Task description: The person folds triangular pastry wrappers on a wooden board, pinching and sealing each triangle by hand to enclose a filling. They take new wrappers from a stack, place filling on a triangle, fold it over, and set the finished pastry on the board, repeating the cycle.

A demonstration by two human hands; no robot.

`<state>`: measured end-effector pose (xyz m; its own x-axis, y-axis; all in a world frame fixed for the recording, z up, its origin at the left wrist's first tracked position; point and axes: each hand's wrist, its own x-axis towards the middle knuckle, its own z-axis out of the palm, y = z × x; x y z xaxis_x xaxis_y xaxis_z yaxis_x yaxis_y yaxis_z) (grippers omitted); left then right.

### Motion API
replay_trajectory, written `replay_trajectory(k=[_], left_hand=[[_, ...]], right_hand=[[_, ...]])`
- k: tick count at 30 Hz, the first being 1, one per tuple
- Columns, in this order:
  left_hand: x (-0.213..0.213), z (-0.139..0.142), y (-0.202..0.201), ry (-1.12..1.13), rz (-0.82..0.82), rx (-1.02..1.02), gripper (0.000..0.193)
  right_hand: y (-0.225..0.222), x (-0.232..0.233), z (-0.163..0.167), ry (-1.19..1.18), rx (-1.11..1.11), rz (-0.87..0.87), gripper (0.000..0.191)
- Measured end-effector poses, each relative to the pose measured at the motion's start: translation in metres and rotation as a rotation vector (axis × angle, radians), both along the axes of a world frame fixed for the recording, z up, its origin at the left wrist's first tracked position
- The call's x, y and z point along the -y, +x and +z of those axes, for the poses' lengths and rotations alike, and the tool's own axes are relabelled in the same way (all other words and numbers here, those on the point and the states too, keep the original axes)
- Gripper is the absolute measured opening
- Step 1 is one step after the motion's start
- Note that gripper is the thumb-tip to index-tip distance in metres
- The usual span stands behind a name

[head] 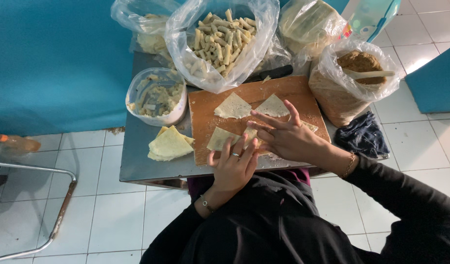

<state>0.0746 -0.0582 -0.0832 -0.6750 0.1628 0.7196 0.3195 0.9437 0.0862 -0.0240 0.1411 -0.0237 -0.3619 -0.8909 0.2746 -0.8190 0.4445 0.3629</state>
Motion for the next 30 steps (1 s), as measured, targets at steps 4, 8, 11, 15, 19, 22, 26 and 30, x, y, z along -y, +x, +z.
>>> replay_trajectory(k=[4,8,11,15,19,22,26,30], left_hand=[[0.001,0.004,0.0,0.011,-0.015,0.019,0.04],[-0.001,0.006,-0.001,0.032,-0.033,0.03,0.039],[-0.007,0.004,0.001,0.032,0.015,0.043,0.036],[-0.018,0.003,-0.005,0.047,-0.018,0.109,0.04],[-0.042,0.004,-0.011,0.042,-0.133,0.179,0.04],[-0.067,0.006,-0.012,0.015,-0.212,0.138,0.042],[-0.084,0.006,-0.019,-0.005,-0.216,0.198,0.053],[-0.083,0.004,-0.021,-0.069,-0.169,0.165,0.051]], right_hand=[[-0.005,0.0,0.008,0.06,-0.084,-0.024,0.048],[-0.004,-0.013,0.018,-0.065,0.083,-0.084,0.054],[0.001,-0.041,0.022,-0.287,0.344,-0.157,0.046],[0.004,-0.079,0.013,-0.541,0.78,-0.327,0.019],[0.01,-0.099,-0.014,-0.682,0.925,-0.293,0.012],[0.009,-0.103,-0.031,-0.69,0.952,-0.304,0.028],[0.008,-0.097,-0.037,-0.556,0.775,-0.388,0.052],[0.021,-0.087,-0.024,-0.347,0.372,-0.302,0.043]])
